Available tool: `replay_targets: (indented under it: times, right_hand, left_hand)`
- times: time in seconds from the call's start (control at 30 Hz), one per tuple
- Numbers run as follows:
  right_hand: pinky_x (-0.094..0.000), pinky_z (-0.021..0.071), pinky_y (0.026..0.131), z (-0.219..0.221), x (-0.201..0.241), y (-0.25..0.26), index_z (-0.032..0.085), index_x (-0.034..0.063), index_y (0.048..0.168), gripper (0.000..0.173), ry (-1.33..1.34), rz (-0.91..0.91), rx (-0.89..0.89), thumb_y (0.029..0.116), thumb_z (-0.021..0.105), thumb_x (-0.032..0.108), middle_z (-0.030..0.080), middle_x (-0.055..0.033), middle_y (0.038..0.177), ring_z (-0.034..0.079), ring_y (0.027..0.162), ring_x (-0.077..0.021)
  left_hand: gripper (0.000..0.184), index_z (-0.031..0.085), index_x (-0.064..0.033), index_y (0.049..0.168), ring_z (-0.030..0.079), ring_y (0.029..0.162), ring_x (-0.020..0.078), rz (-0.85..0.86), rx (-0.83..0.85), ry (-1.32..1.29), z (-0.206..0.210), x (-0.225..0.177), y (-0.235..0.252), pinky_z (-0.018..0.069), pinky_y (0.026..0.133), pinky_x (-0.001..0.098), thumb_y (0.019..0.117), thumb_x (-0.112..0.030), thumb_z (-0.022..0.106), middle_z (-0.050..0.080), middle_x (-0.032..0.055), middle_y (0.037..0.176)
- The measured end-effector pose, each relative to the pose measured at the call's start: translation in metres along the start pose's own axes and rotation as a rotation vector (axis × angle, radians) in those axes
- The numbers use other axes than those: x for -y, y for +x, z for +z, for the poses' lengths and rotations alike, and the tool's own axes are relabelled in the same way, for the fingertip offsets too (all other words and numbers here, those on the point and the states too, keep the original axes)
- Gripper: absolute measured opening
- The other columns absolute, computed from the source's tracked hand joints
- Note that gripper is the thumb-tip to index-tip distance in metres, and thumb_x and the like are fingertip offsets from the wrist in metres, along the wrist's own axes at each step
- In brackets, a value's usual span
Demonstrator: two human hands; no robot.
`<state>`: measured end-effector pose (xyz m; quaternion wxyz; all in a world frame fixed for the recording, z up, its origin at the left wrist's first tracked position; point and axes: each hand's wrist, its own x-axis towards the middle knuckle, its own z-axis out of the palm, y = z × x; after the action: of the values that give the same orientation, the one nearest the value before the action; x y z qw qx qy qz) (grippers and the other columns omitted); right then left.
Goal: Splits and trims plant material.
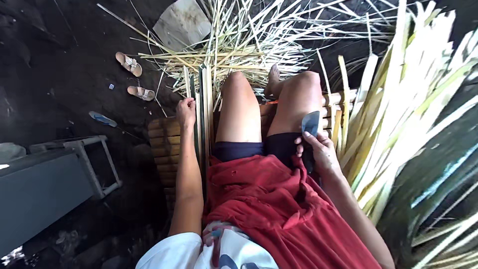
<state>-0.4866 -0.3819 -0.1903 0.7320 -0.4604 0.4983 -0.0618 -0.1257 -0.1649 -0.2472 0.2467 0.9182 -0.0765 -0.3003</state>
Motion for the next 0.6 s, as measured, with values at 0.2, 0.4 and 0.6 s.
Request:
replay_targets:
  times: [0.2, 0.4, 0.6]
  right_hand:
    - [-0.0270, 0.0582, 0.049, -0.004, 0.002, 0.003, 0.056, 0.0038, 0.128, 0.028, -0.018, 0.007, 0.008, 0.1114, 0.036, 0.014, 0.071, -0.0046, 0.079, 0.063, 0.050, -0.0118]
    - [-0.0262, 0.0571, 0.048, -0.008, 0.006, 0.008, 0.055, 0.0051, 0.130, 0.029, -0.053, 0.015, 0.019, 0.1115, 0.036, 0.016, 0.070, -0.0032, 0.079, 0.062, 0.049, -0.0108]
    - [-0.0249, 0.0568, 0.048, -0.005, 0.006, 0.008, 0.056, 0.0060, 0.129, 0.029, -0.082, -0.002, 0.011, 0.1117, 0.035, 0.016, 0.070, -0.0019, 0.079, 0.062, 0.050, -0.0095]
  left_hand:
    - [0.033, 0.064, 0.0007, 0.132, 0.062, 0.123, 0.0339, -0.029, -0.059, -0.087, -0.017, 0.024, -0.011, 0.0452, 0.109, 0.0490, 0.1073, -0.017, 0.051, 0.065, 0.0234, 0.130]
    - [0.032, 0.063, 0.0041, 0.131, 0.066, 0.112, 0.0316, -0.060, -0.128, -0.189, -0.034, 0.064, -0.041, 0.0506, 0.101, 0.0449, 0.1070, -0.013, 0.051, 0.067, 0.0245, 0.125]
    - [0.030, 0.066, 0.0019, 0.128, 0.067, 0.113, 0.0316, -0.152, 0.046, -0.148, -0.020, 0.081, -0.077, 0.0507, 0.102, 0.0477, 0.1063, -0.015, 0.054, 0.068, 0.0218, 0.123]
